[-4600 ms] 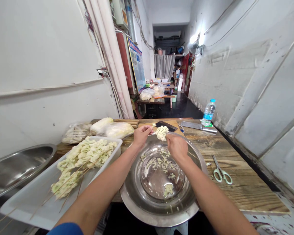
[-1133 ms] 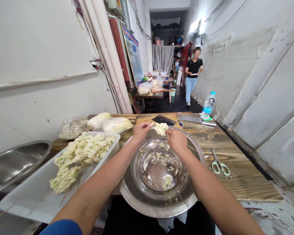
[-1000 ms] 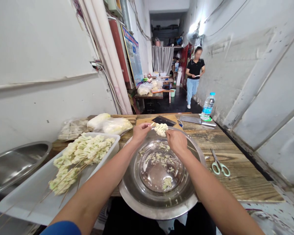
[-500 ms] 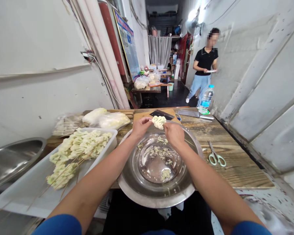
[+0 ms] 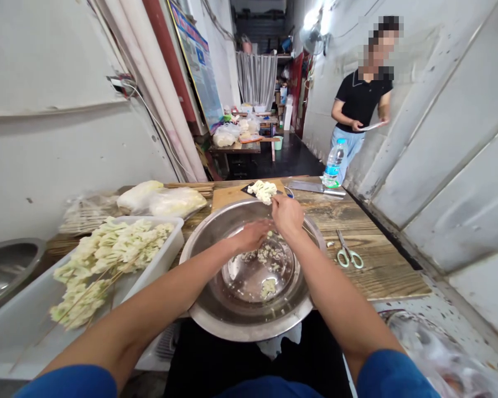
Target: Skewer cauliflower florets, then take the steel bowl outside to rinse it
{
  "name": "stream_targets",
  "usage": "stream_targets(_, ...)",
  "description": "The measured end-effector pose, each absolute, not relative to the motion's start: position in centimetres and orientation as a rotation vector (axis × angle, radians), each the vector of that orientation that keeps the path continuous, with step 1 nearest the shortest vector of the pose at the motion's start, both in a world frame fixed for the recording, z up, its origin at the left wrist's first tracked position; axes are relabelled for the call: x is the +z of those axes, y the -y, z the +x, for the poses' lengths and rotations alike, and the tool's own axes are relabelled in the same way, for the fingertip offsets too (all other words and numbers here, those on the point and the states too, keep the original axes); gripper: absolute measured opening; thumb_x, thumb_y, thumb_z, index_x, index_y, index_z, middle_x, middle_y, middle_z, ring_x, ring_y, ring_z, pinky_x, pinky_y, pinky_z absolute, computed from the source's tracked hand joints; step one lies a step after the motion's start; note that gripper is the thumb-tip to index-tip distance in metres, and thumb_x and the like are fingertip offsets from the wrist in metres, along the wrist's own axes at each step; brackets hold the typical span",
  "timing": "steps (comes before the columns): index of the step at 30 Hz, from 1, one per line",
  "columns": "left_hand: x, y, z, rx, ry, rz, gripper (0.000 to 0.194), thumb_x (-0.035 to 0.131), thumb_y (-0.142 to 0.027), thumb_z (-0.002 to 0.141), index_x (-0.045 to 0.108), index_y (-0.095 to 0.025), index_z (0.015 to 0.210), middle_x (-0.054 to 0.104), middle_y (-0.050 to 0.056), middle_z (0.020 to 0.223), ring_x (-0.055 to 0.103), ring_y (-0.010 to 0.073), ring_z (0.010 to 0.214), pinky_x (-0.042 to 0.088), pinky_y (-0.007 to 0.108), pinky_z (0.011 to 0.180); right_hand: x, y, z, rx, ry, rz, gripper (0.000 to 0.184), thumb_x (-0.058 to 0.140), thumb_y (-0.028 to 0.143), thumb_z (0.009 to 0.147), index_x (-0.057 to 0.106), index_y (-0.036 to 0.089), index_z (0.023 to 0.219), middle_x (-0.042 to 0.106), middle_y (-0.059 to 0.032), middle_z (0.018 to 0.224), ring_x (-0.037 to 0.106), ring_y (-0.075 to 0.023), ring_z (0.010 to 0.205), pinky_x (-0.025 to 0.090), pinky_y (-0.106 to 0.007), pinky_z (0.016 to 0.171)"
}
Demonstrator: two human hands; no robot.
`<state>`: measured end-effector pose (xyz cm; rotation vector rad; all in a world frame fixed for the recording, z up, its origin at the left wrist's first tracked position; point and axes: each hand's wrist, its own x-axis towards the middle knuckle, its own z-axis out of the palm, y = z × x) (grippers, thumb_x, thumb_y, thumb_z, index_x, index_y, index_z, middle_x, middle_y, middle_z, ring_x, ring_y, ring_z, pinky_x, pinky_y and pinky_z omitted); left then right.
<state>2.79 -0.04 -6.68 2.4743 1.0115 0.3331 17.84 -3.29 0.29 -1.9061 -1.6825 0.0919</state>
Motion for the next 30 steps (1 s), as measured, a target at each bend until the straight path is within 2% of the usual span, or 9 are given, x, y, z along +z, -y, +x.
stream_targets(2, -7.5, 1.0, 3.8, -0.006, -0.929, 2.656, 0.056, 0.052, -0.009, 0.078, 0.055, -0.026, 0.131, 0.036, 0.010, 0.152, 0.027, 0.0326, 0.142, 0.016, 0.059, 0.113, 0.3, 3.5, 17.7, 0.095, 1.694, -1.910, 0.032, 0.043, 0.029, 0.094, 0.072, 0.024, 0.106, 0.074, -0.0079, 0.098, 0.066, -0.0233, 0.090, 0.042, -0.029, 0.075)
stream_targets(4, -8.3, 1.7, 4.5, -0.216, -0.928, 2.669, 0.053, 0.048, -0.017, 0.086, 0.048, -0.023, 0.138, 0.026, 0.013, 0.156, 0.021, 0.0340, 0.144, 0.013, 0.064, 0.112, 0.4, 3.6, 17.6, 0.095, 1.712, -1.903, 0.033, 0.042, 0.029, 0.094, 0.072, 0.023, 0.107, 0.073, -0.0081, 0.099, 0.065, -0.0237, 0.091, 0.041, -0.029, 0.074)
stream_targets(7, -9.0, 2.0, 4.7, -0.136, -0.980, 2.568, 0.045, 0.047, -0.023, 0.088, 0.053, -0.024, 0.133, 0.036, 0.012, 0.151, 0.031, 0.0309, 0.140, 0.016, 0.059, 0.113, 0.4, 3.7, 17.6, 0.097, 1.718, -1.893, 0.033, 0.042, 0.028, 0.094, 0.072, 0.023, 0.107, 0.073, -0.0079, 0.099, 0.065, -0.0238, 0.091, 0.041, -0.030, 0.074)
stream_targets(10, -9.0, 1.6, 4.6, 0.182, -0.935, 2.364, 0.022, 0.065, -0.019, 0.071, 0.074, -0.026, 0.090, 0.072, 0.006, 0.107, 0.059, 0.0254, 0.109, 0.034, 0.040, 0.107, 0.3, 3.7, 17.5, 0.119, 1.712, -1.881, 0.032, 0.043, 0.027, 0.094, 0.072, 0.024, 0.108, 0.073, -0.0068, 0.099, 0.064, -0.0230, 0.091, 0.042, -0.029, 0.076)
stream_targets(12, -8.7, 1.2, 4.5, 0.310, -0.912, 2.223, 0.011, 0.072, -0.015, 0.057, 0.070, -0.025, 0.060, 0.071, 0.002, 0.069, 0.064, 0.0210, 0.078, 0.045, 0.030, 0.089, 0.3, 3.6, 17.5, 0.130, 1.717, -1.868, 0.032, 0.044, 0.027, 0.093, 0.072, 0.024, 0.108, 0.073, -0.0063, 0.100, 0.064, -0.0223, 0.091, 0.042, -0.029, 0.077)
stream_targets(14, -8.2, 0.6, 4.3, 0.387, -0.936, 2.134, 0.015, 0.075, -0.012, 0.050, 0.065, -0.024, 0.049, 0.064, -0.001, 0.054, 0.058, 0.0166, 0.058, 0.047, 0.026, 0.071, 0.3, 3.6, 17.5, 0.129, 1.716, -1.863, 0.031, 0.044, 0.027, 0.093, 0.072, 0.024, 0.108, 0.073, -0.0064, 0.100, 0.064, -0.0222, 0.091, 0.042, -0.029, 0.077)
stream_targets(19, -6.1, -1.6, 2.5, 0.716, -1.105, 1.855, 0.017, 0.078, -0.011, 0.048, 0.066, -0.018, 0.058, 0.062, -0.001, 0.056, 0.052, 0.0129, 0.053, 0.041, 0.024, 0.058, 0.4, 3.7, 17.6, 0.103, 1.736, -1.891, 0.030, 0.045, 0.028, 0.093, 0.073, 0.025, 0.103, 0.074, -0.0066, 0.098, 0.066, -0.0227, 0.090, 0.041, -0.028, 0.071)
stream_targets(25, -3.4, -3.7, -1.0, 1.220, -1.192, 1.242, 0.024, 0.079, -0.028, 0.062, 0.064, -0.014, 0.075, 0.062, 0.001, 0.062, 0.058, 0.0120, 0.056, 0.049, 0.027, 0.062, 0.0, 3.5, 17.7, 0.116, 1.836, -1.802, 0.026, 0.049, 0.031, 0.092, 0.074, 0.029, 0.093, 0.075, -0.0018, 0.095, 0.067, -0.0207, 0.089, 0.041, -0.027, 0.068)
stream_targets(30, -2.1, -4.0, -1.4, 1.420, -1.064, 0.972, 0.029, 0.081, -0.023, 0.063, 0.065, -0.012, 0.085, 0.065, 0.002, 0.070, 0.061, 0.0103, 0.065, 0.051, 0.026, 0.069, -0.8, 3.0, 17.7, 0.132, 1.820, -1.764, 0.025, 0.051, 0.030, 0.090, 0.074, 0.030, 0.100, 0.074, -0.0010, 0.102, 0.068, -0.0206, 0.092, 0.044, -0.026, 0.070)
